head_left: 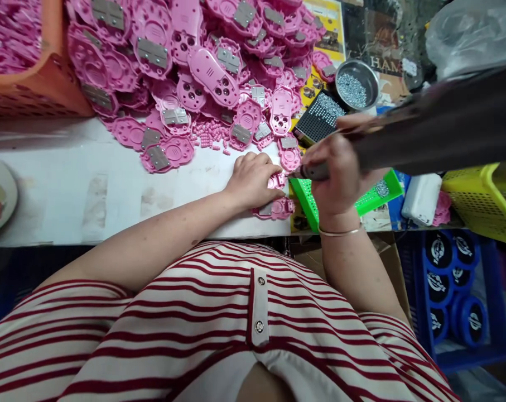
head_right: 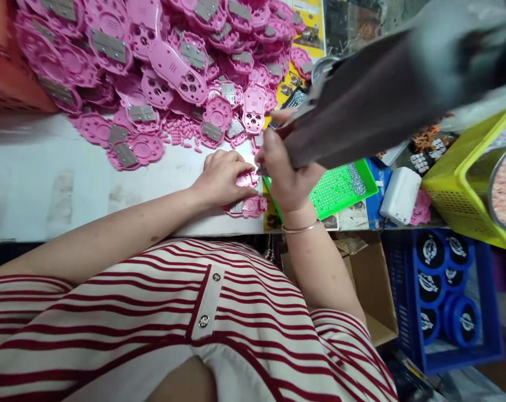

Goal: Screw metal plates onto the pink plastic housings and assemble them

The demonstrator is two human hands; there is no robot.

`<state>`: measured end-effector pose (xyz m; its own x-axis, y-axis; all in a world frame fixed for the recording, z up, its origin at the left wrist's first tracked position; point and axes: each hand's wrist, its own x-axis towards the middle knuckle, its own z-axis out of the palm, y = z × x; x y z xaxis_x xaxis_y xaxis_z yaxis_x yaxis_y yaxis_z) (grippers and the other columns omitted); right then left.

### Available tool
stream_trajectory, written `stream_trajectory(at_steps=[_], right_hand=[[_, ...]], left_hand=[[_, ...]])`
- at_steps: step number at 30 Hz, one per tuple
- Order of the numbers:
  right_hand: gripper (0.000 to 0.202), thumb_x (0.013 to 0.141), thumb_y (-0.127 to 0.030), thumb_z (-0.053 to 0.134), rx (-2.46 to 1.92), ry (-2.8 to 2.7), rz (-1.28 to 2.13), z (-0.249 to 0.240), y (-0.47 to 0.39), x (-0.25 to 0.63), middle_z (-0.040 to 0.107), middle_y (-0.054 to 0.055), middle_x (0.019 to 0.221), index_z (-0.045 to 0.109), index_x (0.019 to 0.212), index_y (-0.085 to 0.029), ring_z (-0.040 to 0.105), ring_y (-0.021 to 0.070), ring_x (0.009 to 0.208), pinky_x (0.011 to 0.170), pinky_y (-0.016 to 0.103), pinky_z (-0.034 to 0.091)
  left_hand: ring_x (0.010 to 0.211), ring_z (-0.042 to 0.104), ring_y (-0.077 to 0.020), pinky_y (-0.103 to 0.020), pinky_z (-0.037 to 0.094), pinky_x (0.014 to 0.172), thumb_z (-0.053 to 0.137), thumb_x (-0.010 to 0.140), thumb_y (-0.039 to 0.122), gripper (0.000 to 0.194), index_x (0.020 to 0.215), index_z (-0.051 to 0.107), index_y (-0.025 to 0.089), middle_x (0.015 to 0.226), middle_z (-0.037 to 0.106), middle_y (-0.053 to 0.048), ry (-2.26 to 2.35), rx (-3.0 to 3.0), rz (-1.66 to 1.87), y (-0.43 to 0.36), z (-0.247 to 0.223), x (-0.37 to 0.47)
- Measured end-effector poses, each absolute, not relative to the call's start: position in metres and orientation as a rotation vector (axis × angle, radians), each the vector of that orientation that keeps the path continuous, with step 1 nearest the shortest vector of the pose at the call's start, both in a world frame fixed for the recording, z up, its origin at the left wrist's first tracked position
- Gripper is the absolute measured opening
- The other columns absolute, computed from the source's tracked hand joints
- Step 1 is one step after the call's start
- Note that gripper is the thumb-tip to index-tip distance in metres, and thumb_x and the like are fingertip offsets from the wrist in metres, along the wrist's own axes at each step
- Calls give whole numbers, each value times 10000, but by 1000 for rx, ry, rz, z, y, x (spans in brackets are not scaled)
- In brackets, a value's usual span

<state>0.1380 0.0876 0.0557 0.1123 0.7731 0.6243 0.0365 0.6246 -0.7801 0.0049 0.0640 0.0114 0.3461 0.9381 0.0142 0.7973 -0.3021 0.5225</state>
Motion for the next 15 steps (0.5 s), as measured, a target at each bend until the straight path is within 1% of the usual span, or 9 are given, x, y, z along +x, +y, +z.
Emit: stream_trajectory(at_steps=[2,3,5,6,9,11,12,14,15], right_hand=[[168,843,-408,639,-629,-1273,544,73,75,145,464,-69,565,619,986,-321,447,95,393,391,267,428],[132,836,-361,648,-568,-1250,536,80,66,151,448,-75,541,640,955,-304,433,86,382,373,247,410],[101,818,-283,654,-529,-1248,562,89,47,167,468,-72,527,677,915,-268,427,80,386,371,236,411],[118,808,-258,656,-522,-1254,555,90,37,176,479,-72,528,687,921,-259,421,80,386,374,235,420],[105,823,-273,643,-605,-1285,534,88,8,200,459,-84,530,656,927,-261,413,76,396,407,227,446],[30,852,-284,605,-700,-1304,525,85,-7,210,437,-85,541,600,869,-260,422,69,418,438,216,453],[33,863,-283,583,-729,-1316,505,84,-12,213,438,-83,547,574,844,-257,434,69,431,453,216,460],[25,859,-268,560,-737,-1315,446,84,-21,217,458,-81,554,559,839,-255,459,76,445,470,232,472],[15,844,-255,564,-728,-1290,423,85,-25,218,472,-83,550,570,858,-252,468,84,443,470,249,475]], left_hand=[[1085,503,-302,-442,388,949,742,762,501,469,1160,680,261,1111,615,-67,1510,2172,483,62,10,0],[1081,515,-285,-422,398,953,740,769,494,467,1164,674,254,1111,616,-63,1497,2156,519,60,10,-3],[1067,537,-251,-384,415,959,731,785,493,474,1175,659,232,1106,617,-62,1454,2141,611,52,12,-9],[1063,544,-241,-373,419,965,723,793,501,484,1182,652,223,1107,617,-64,1423,2156,648,46,13,-12],[1079,545,-250,-387,412,984,696,811,538,505,1195,642,213,1149,615,-80,1342,2297,639,25,18,-11],[1101,536,-284,-423,406,987,711,782,571,589,1232,621,202,1198,608,-101,1321,2407,518,14,17,-5],[1112,530,-302,-439,406,985,730,759,576,648,1263,599,191,1216,604,-112,1322,2445,454,10,16,-2],[1111,528,-317,-450,418,968,755,747,530,710,1320,546,167,1216,605,-126,1337,2474,394,7,9,3],[1095,536,-308,-443,427,957,748,764,488,693,1332,526,159,1196,613,-125,1340,2466,427,7,4,4]])
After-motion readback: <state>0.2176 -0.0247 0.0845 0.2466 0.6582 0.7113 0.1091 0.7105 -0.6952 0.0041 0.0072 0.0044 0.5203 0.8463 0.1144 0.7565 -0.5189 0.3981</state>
